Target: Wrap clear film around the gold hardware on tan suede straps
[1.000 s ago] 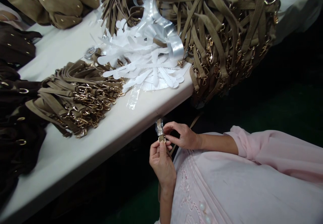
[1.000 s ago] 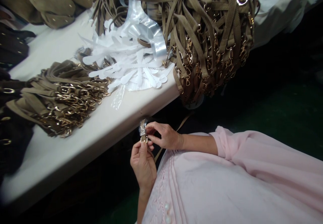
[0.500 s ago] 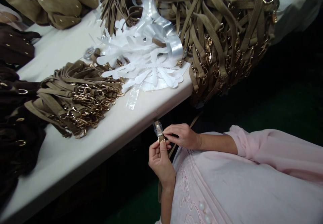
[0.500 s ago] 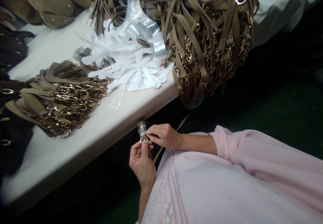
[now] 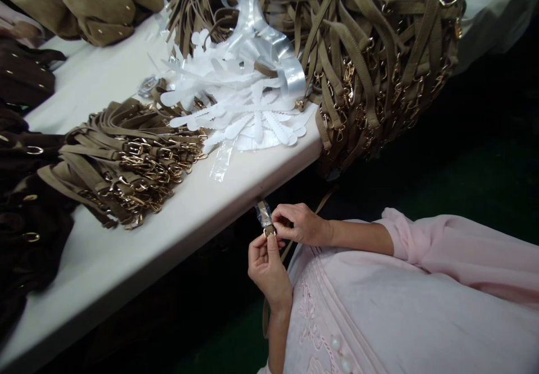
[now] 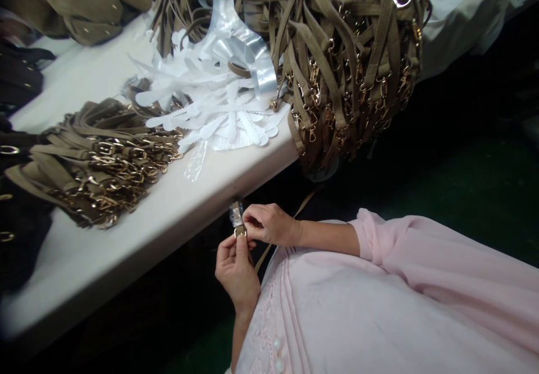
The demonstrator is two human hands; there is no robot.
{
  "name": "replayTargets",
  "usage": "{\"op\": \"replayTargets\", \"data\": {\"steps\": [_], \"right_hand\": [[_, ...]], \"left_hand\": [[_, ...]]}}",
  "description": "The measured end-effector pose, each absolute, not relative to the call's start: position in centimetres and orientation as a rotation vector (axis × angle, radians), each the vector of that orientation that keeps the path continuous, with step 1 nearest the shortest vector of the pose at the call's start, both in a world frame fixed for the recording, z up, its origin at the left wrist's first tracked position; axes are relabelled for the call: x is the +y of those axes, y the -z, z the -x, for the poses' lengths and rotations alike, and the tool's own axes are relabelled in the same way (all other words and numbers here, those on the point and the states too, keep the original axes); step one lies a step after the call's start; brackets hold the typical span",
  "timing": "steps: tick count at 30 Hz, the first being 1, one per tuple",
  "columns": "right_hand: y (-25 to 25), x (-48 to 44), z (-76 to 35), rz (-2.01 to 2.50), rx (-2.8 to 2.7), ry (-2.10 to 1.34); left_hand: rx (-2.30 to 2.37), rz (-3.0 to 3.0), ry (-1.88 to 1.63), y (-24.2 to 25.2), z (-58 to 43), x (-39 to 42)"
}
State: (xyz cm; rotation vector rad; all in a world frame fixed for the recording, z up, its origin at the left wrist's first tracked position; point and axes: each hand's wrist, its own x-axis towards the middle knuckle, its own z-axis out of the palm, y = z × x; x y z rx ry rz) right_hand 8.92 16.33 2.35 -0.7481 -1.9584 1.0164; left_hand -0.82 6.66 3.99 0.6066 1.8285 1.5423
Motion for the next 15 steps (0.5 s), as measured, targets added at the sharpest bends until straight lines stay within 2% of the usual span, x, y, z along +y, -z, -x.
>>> {"op": "replayTargets", "data": {"steps": [4, 8, 12, 15], "right_hand": [[-2.1, 16.0, -9.0, 0.666, -2.004, -1.048], [-1.3, 15.8, -9.2, 0.651, -2.056, -1.104], [-0.4, 15.6, -9.4, 0.733, -1.978, -1.306], [-0.1, 15.4, -9.5, 0.703, -2.025, -1.26]], "left_hand": [[1.938, -0.708, -1.538, -3.8, 0.8, 6.7], [2.156, -1.103, -1.283, -3.6, 1.9, 6.8], [2.052, -1.445, -1.132, -3.2, 3.4, 7.0], [1.996, -1.355, -1.148, -2.7, 3.7, 7.0]]}}
